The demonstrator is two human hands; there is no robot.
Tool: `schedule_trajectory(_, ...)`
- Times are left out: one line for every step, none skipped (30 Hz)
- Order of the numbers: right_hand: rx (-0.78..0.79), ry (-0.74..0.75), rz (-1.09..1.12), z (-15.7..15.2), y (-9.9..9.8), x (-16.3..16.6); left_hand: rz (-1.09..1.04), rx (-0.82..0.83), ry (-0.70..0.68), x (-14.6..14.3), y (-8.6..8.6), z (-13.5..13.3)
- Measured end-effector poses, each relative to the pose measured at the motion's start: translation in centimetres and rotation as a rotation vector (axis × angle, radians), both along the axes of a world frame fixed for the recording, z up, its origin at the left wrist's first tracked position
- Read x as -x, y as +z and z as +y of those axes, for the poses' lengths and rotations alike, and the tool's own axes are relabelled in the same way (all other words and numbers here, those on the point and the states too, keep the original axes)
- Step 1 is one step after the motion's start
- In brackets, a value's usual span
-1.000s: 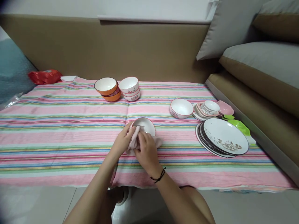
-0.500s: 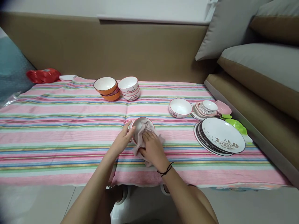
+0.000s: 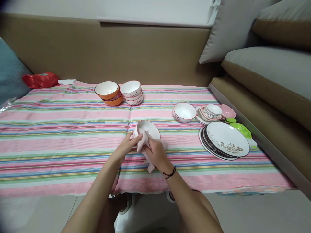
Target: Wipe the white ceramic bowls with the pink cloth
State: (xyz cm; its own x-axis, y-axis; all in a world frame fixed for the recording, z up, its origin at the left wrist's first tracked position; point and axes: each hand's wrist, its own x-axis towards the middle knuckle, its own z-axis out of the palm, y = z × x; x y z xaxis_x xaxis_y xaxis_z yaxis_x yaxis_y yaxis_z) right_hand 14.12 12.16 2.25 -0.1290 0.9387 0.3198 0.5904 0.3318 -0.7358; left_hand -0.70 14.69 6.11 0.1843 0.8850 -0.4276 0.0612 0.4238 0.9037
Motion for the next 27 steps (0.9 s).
schedule_trajectory(0.021, 0.027, -0.001, -0.1, 0.0, 0.0, 0.007, -0.005, 0.034, 0.0, -0.1, 0.1)
schedule_trajectory(0.049, 0.053, -0.032, -0.1, 0.0, -0.1, 0.013, -0.008, 0.068, 0.0, -0.3, 0.1)
schedule_trajectory(0.079, 0.072, -0.088, -0.1, 0.0, -0.2, 0.018, -0.013, 0.097, 0.0, -0.5, 0.2)
schedule_trajectory(0.102, 0.087, -0.160, -0.1, 0.0, -0.5, 0.022, -0.019, 0.115, 0.1, -0.7, 0.3)
schedule_trajectory(0.110, 0.096, -0.235, 0.0, -0.1, -0.8, 0.024, -0.027, 0.123, 0.1, -1.0, 0.3)
schedule_trajectory(0.100, 0.098, -0.302, 0.2, -0.2, -1.2, 0.026, -0.037, 0.125, 0.1, -1.1, 0.4)
schedule_trajectory(0.076, 0.095, -0.354, 0.4, -0.4, -1.5, 0.026, -0.047, 0.127, 0.0, -1.3, 0.4)
schedule_trajectory(0.045, 0.089, -0.392, 0.5, -0.5, -1.8, 0.024, -0.055, 0.131, 0.0, -1.4, 0.5)
schedule_trajectory(0.019, 0.087, -0.423, 0.7, -0.6, -2.0, 0.023, -0.058, 0.137, -0.1, -1.5, 0.5)
schedule_trajectory(0.006, 0.087, -0.449, 0.7, -0.6, -2.0, 0.024, -0.056, 0.144, -0.2, -1.5, 0.6)
schedule_trajectory(0.012, 0.080, -0.477, 0.8, -0.5, -1.9, 0.026, -0.052, 0.148, -0.3, -1.5, 0.7)
schedule_trajectory(0.035, 0.069, -0.504, 0.8, -0.4, -1.7, 0.032, -0.046, 0.147, -0.4, -1.5, 0.7)
schedule_trajectory(0.066, 0.053, -0.525, 0.7, -0.2, -1.4, 0.040, -0.038, 0.142, -0.4, -1.4, 0.8)
schedule_trajectory(0.101, 0.028, -0.535, 0.7, 0.1, -1.0, 0.049, -0.029, 0.134, -0.5, -1.4, 0.8)
schedule_trajectory(0.129, 0.005, -0.521, 0.6, 0.3, -0.7, 0.055, -0.017, 0.124, -0.5, -1.3, 0.8)
schedule_trajectory(0.150, -0.010, -0.476, 0.5, 0.6, -0.5, 0.054, -0.005, 0.111, -0.5, -1.2, 0.7)
schedule_trajectory(0.165, -0.010, -0.396, 0.4, 0.8, -0.3, 0.051, 0.005, 0.096, -0.5, -1.1, 0.7)
schedule_trajectory(0.177, 0.008, -0.290, 0.3, 0.9, -0.2, 0.046, 0.009, 0.083, -0.5, -1.0, 0.6)
schedule_trajectory(0.188, 0.040, -0.175, 0.2, 1.0, -0.2, 0.043, 0.006, 0.069, -0.4, -0.9, 0.5)
schedule_trajectory(0.199, 0.081, -0.077, 0.1, 1.1, -0.3, 0.041, -0.005, 0.059, -0.3, -0.8, 0.5)
schedule_trajectory(0.207, 0.124, -0.017, 0.0, 1.0, -0.4, 0.040, -0.020, 0.054, -0.3, -0.8, 0.4)
schedule_trajectory(0.215, 0.161, -0.005, -0.1, 1.0, -0.6, 0.041, -0.038, 0.052, -0.2, -0.7, 0.4)
schedule_trajectory(0.214, 0.189, -0.039, -0.2, 0.8, -0.8, 0.039, -0.057, 0.046, -0.1, -0.7, 0.3)
schedule_trajectory(0.199, 0.200, -0.099, -0.2, 0.6, -1.1, 0.033, -0.076, 0.031, -0.1, -0.7, 0.3)
schedule_trajectory(0.168, 0.192, -0.167, -0.2, 0.3, -1.4, 0.031, -0.095, 0.015, 0.0, -0.8, 0.3)
schedule_trajectory(0.128, 0.174, -0.231, -0.1, 0.0, -1.7, 0.035, -0.114, 0.002, 0.0, -0.8, 0.3)
schedule_trajectory(0.078, 0.148, -0.279, 0.1, -0.4, -2.0, 0.044, -0.134, -0.009, 0.0, -0.8, 0.3)
